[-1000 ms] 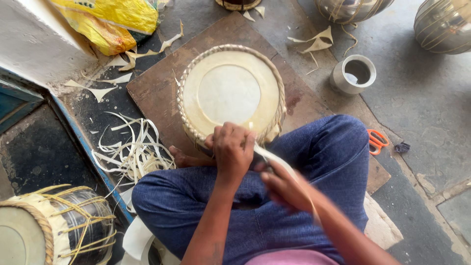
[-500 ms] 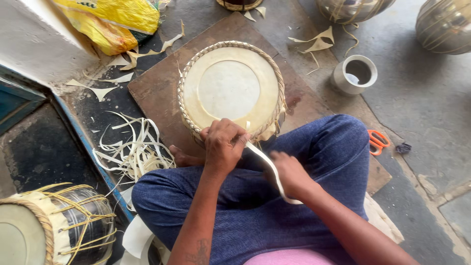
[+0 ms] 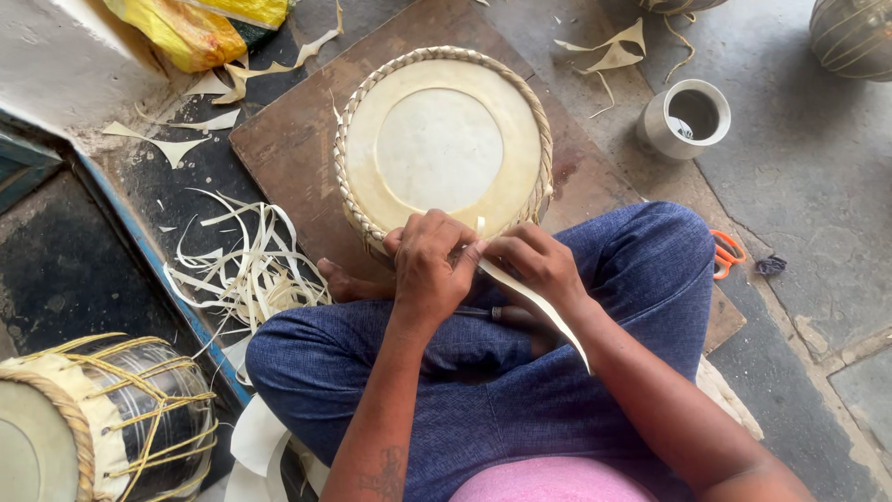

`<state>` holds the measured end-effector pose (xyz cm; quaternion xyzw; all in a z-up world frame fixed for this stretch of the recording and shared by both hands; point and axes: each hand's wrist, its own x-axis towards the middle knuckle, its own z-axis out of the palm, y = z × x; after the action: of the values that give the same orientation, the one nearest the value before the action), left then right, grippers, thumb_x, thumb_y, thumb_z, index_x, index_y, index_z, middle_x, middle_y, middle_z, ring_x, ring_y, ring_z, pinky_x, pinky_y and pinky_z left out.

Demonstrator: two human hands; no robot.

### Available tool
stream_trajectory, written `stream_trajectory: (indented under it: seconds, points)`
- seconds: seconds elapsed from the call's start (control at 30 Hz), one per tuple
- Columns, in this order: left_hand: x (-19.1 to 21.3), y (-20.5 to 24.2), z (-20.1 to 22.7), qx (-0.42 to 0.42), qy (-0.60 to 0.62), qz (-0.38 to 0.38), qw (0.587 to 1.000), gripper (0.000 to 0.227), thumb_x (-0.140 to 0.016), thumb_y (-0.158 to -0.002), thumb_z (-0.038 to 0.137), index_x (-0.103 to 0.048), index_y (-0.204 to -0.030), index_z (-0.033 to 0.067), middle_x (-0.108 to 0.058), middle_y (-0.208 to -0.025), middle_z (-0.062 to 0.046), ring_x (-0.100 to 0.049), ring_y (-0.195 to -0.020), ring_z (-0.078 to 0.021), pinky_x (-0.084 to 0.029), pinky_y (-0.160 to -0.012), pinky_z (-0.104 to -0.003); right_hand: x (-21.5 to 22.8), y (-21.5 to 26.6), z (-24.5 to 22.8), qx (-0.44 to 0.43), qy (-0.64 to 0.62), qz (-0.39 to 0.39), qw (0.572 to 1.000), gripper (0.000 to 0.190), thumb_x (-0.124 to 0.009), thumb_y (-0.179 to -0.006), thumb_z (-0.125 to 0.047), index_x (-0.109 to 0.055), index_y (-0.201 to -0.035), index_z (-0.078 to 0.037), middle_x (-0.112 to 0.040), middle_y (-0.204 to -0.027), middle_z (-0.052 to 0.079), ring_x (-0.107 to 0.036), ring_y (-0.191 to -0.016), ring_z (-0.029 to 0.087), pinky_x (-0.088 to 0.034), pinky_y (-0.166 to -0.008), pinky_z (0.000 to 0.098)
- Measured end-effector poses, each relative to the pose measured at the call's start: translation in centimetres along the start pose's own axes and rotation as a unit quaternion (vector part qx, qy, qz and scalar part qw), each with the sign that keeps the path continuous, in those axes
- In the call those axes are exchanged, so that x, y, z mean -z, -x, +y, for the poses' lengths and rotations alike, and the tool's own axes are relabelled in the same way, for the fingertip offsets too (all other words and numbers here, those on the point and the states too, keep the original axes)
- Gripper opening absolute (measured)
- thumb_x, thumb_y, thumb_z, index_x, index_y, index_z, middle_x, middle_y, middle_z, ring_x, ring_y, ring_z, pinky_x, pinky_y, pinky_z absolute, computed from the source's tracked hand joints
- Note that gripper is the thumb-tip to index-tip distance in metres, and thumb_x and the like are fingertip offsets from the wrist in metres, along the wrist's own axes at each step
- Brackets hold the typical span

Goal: The person weaves leather or hide strips through the rim of a drum using a punch tool, pulling them tight and securing them around the instrument's head.

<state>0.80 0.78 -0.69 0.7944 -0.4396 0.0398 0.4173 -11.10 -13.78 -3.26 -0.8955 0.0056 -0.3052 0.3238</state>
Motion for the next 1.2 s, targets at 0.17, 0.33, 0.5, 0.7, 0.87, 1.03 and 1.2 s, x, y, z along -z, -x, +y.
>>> stream_trajectory:
  seconds: [0.17, 0.33, 0.5, 0.7, 0.87, 1.03, 1.2]
  points:
    - [-0.2, -0.2, -0.6, 0.018, 0.014, 0.009, 1.000, 0.022, -0.079, -0.088, 0.025, -0.065, -0.100, 0.0145, -0.061, -0.088, 0.001, -0.060, -0.090, -0.0178, -0.034, -0.092, -0.038, 0.3, 2.2, 0.8, -0.062, -0.002, 0.034, 0.997, 0.019, -0.081, -0.082, -0.010, -0.065, -0.092, -0.011, -0.068, -0.093, 0.002, -0.072, -0.083, 0.015, -0.060, -0.071, 0.0297]
    - [-1.2, 0.0, -0.4, 0.040, -0.019, 0.000, 0.999, 0.025, -0.078, -0.086, 0.022, -0.068, -0.108, 0.0148, -0.058, -0.082, 0.003, -0.057, -0.086, -0.0178, -0.034, -0.090, -0.038, 1.1, 4.3, 2.2, -0.369, -0.417, 0.065, 0.828, 0.013, -0.074, -0.095, -0.017, -0.067, -0.093, -0.007, -0.067, -0.085, 0.006, -0.062, -0.070, 0.014, -0.052, -0.063, 0.0270]
    - [-0.7, -0.7, -0.3, 0.023, -0.053, -0.012, 0.998, 0.011, -0.077, -0.087, 0.023, -0.073, -0.096, 0.0184, -0.059, -0.079, 0.004, -0.056, -0.084, -0.0175, -0.032, -0.089, -0.039, 0.1, 1.8, 2.0, -0.494, -0.406, -0.047, 0.767, 0.041, -0.051, -0.101, -0.040, -0.072, -0.092, -0.006, -0.071, -0.078, 0.005, -0.064, -0.065, 0.011, -0.054, -0.059, 0.0236]
    - [0.0, -0.3, -1.0, 0.007, -0.038, -0.024, 0.999, 0.008, -0.074, -0.091, 0.027, -0.073, -0.094, 0.0195, -0.060, -0.080, 0.004, -0.057, -0.087, -0.0169, -0.032, -0.090, -0.039, -0.8, 0.9, 1.0, -0.462, -0.463, -0.116, 0.748, 0.023, -0.066, -0.097, -0.026, -0.068, -0.092, -0.003, -0.064, -0.071, 0.000, -0.057, -0.058, 0.007, -0.047, -0.049, 0.0221]
    - [1.3, -0.3, -1.8, -0.048, -0.012, -0.044, 0.998, 0.009, -0.068, -0.090, 0.017, -0.070, -0.100, 0.0178, -0.063, -0.090, 0.005, -0.059, -0.094, -0.0170, -0.032, -0.094, -0.038, -0.3, 3.5, 1.3, -0.436, -0.644, -0.107, 0.620, 0.024, -0.068, -0.103, -0.023, -0.064, -0.088, -0.004, -0.056, -0.065, -0.003, -0.050, -0.047, 0.003, -0.039, -0.041, 0.0161]
    - [2.5, 0.1, -1.6, -0.106, -0.029, -0.117, 0.987, 0.035, -0.065, -0.067, 0.008, -0.068, -0.101, 0.0152, -0.058, -0.095, 0.000, -0.055, -0.096, -0.0214, -0.030, -0.089, -0.040, -0.3, 4.0, 2.4, -0.439, -0.658, -0.161, 0.590, 0.020, -0.066, -0.099, -0.022, -0.063, -0.089, -0.005, -0.058, -0.066, -0.001, -0.050, -0.049, 0.006, -0.041, -0.044, 0.0184]
    - [0.7, 1.0, -1.8, -0.091, -0.094, -0.065, 0.989, 0.024, -0.073, -0.078, 0.009, -0.067, -0.097, 0.0219, -0.057, -0.094, 0.003, -0.055, -0.097, -0.0195, -0.030, -0.091, -0.039, -1.5, 5.0, 2.1, -0.413, -0.707, -0.100, 0.565, 0.021, -0.068, -0.100, -0.020, -0.059, -0.085, -0.008, -0.052, -0.063, -0.004, -0.045, -0.048, 0.004, -0.037, -0.042, 0.0181]
